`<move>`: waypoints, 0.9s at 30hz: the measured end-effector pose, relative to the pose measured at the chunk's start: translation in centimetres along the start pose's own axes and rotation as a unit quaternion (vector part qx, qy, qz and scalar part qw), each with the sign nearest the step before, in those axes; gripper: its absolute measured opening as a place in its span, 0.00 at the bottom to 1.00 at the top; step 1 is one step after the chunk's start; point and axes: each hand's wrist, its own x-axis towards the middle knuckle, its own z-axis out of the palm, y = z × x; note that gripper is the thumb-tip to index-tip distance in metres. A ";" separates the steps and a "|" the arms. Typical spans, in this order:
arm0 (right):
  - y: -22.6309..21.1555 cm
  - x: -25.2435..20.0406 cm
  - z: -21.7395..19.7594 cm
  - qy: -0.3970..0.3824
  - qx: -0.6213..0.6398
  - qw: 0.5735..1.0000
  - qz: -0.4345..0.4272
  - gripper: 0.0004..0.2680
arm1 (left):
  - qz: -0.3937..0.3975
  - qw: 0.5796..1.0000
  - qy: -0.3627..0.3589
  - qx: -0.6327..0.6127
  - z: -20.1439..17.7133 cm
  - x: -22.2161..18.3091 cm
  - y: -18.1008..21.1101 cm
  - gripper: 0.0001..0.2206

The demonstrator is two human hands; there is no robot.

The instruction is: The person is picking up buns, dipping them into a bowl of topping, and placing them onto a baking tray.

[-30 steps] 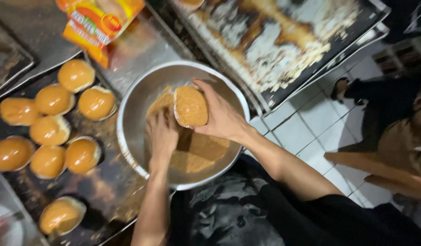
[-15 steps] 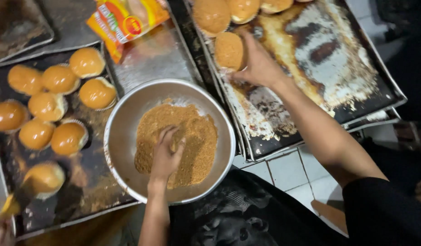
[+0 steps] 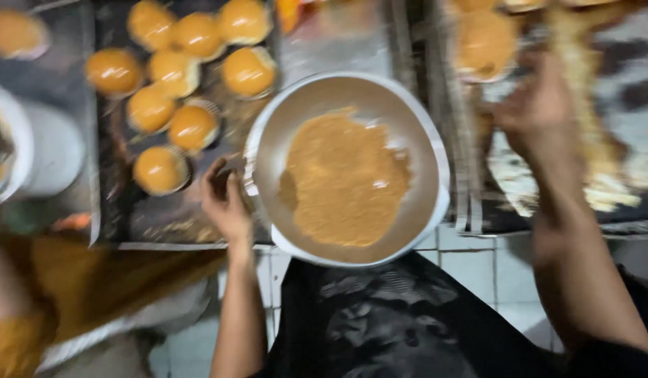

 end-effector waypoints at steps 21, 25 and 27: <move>-3.9 -5.6 34.4 -0.003 -0.102 0.994 -0.032 0.31 | 0.000 0.982 0.071 0.173 -15.6 7.5 -15.3 0.55; -13.7 -8.2 28.6 -0.300 -0.045 0.950 -0.072 0.28 | -0.041 0.996 0.045 -0.072 -15.4 7.2 -16.5 0.43; -18.4 -9.0 23.9 -0.419 -0.018 0.908 -0.018 0.27 | -0.079 0.987 0.038 -0.138 -15.8 6.5 -17.6 0.35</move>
